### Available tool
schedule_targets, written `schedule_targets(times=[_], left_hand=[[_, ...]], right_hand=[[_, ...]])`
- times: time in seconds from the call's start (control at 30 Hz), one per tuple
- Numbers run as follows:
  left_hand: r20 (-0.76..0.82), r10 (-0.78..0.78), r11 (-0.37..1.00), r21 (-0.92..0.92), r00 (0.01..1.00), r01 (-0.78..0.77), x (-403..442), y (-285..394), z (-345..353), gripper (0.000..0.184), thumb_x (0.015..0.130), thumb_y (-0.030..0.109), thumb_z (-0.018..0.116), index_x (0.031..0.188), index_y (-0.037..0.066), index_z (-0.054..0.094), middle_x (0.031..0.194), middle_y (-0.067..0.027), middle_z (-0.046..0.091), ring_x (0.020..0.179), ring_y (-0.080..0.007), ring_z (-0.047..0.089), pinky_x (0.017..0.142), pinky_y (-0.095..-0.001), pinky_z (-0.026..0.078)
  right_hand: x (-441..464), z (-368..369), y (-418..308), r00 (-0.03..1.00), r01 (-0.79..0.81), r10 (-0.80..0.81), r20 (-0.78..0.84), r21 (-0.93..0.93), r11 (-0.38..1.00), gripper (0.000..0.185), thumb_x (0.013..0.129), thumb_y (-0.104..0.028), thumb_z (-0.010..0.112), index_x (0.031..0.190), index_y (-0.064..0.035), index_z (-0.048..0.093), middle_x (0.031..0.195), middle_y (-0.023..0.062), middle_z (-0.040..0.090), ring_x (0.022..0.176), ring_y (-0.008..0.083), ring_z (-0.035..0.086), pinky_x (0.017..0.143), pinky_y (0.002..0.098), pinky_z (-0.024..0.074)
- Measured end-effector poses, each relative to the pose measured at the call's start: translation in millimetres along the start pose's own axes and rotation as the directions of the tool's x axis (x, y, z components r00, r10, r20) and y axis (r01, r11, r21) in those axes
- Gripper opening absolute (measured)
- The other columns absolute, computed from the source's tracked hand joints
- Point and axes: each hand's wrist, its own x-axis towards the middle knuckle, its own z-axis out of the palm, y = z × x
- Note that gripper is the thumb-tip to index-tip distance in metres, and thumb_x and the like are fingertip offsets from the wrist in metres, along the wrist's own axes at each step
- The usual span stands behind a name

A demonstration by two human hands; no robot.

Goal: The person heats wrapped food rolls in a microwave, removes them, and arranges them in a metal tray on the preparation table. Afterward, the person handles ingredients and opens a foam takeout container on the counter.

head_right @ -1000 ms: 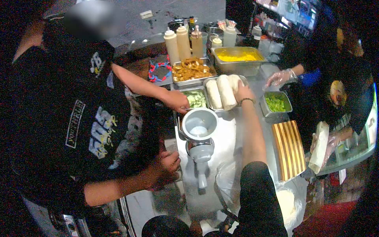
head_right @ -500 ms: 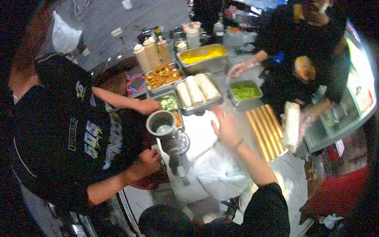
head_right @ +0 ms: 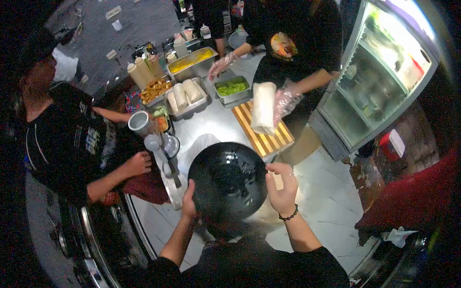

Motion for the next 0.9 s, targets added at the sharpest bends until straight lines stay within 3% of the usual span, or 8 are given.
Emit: schedule_targets(times=[0.13,0.23,0.33,0.43,0.53,0.77,0.83,0.9], left_hand=[[0.014,0.067,0.997,-0.048,0.998,-0.067,3.4,-51.0,26.9,0.046,0.093,0.037,0.044,0.116,-0.002,0.05,0.114,-0.0116,0.055,0.103,-0.0211,0.053,0.09,-0.0319,0.041],[-0.013,0.131,0.991,0.012,0.991,-0.131,-10.5,-67.5,41.6,0.05,0.092,0.04,0.045,0.119,-0.002,0.047,0.118,-0.0118,0.053,0.106,-0.0214,0.052,0.093,-0.0317,0.039],[0.004,0.18,0.983,0.031,0.984,-0.18,-17.9,-71.5,59.2,0.056,0.091,0.044,0.044,0.123,-0.002,0.044,0.121,-0.0123,0.052,0.109,-0.0226,0.05,0.095,-0.0323,0.037],[-0.071,0.061,0.993,-0.096,0.996,-0.067,-9.2,-85.3,59.7,0.055,0.09,0.046,0.043,0.121,0.001,0.047,0.116,-0.0121,0.054,0.102,-0.0261,0.054,0.093,-0.0362,0.04],[0.024,0.193,0.973,-0.137,0.981,-0.188,-23.5,-95.5,76.0,0.056,0.092,0.045,0.041,0.123,-0.002,0.044,0.121,-0.0131,0.051,0.11,-0.0242,0.05,0.095,-0.0346,0.037],[0.067,0.212,0.977,-0.035,0.975,-0.21,-34.9,-128.9,58.0,0.053,0.092,0.043,0.041,0.119,-0.002,0.048,0.117,-0.01,0.054,0.104,-0.0201,0.052,0.091,-0.0316,0.039],[0.004,0.204,0.979,-0.007,0.979,-0.204,-40.7,-135.3,59.0,0.051,0.093,0.043,0.041,0.117,-0.002,0.049,0.114,-0.0083,0.054,0.101,-0.0179,0.052,0.09,-0.0297,0.039],[0.014,0.133,0.99,-0.044,0.991,-0.132,-43.5,-144.6,50.0,0.051,0.093,0.043,0.04,0.117,-0.002,0.049,0.113,-0.0078,0.054,0.1,-0.0172,0.052,0.09,-0.0292,0.038]], right_hand=[[-30.6,-48.1,10.0,0.982,-0.168,0.177,-0.06,0.13,0.977,0.017,0.077,0.001,0.057,0.093,0.0001,0.058,0.089,0.0112,0.059,0.082,0.0204,0.057,0.073,0.0296,0.0433],[-52.5,-75.9,15.1,0.973,-0.229,0.229,0.006,0.085,0.97,0.017,0.077,-0.001,0.058,0.094,0.0009,0.058,0.089,0.0103,0.059,0.084,0.0189,0.056,0.074,0.0287,0.0426],[-65.6,-96.3,22.3,0.977,-0.2,0.194,0.089,0.062,0.978,0.018,0.077,-0.002,0.059,0.095,-0.0003,0.058,0.092,0.0103,0.06,0.084,0.0206,0.056,0.073,0.0291,0.0433],[-65.3,-109.6,19.9,0.978,-0.156,0.151,0.143,0.026,0.987,0.02,0.077,-0.002,0.059,0.097,-0.0024,0.059,0.093,0.0099,0.06,0.084,0.0215,0.056,0.072,0.0304,0.0443],[-64.5,-118.7,10.4,0.984,-0.073,0.072,0.163,0.0,0.997,0.02,0.076,-0.002,0.059,0.097,-0.0023,0.059,0.091,0.0099,0.058,0.083,0.0202,0.056,0.072,0.0293,0.0439],[-83.3,-112.0,-6.2,0.973,-0.177,0.157,0.168,0.108,0.978,0.022,0.079,-0.001,0.058,0.1,0.0005,0.055,0.092,0.0056,0.054,0.083,0.0135,0.052,0.075,0.026,0.043],[-96.5,-104.1,-0.1,0.966,-0.197,0.176,0.188,0.101,0.975,0.026,0.079,-0.002,0.059,0.104,-0.0005,0.053,0.096,0.0058,0.053,0.086,0.014,0.052,0.076,0.0266,0.0431],[-108.0,-95.9,-5.5,0.933,-0.251,0.237,0.27,0.018,0.968,0.027,0.078,-0.002,0.059,0.105,-0.0005,0.052,0.101,0.0128,0.051,0.092,0.0212,0.052,0.076,0.0301,0.0438]])
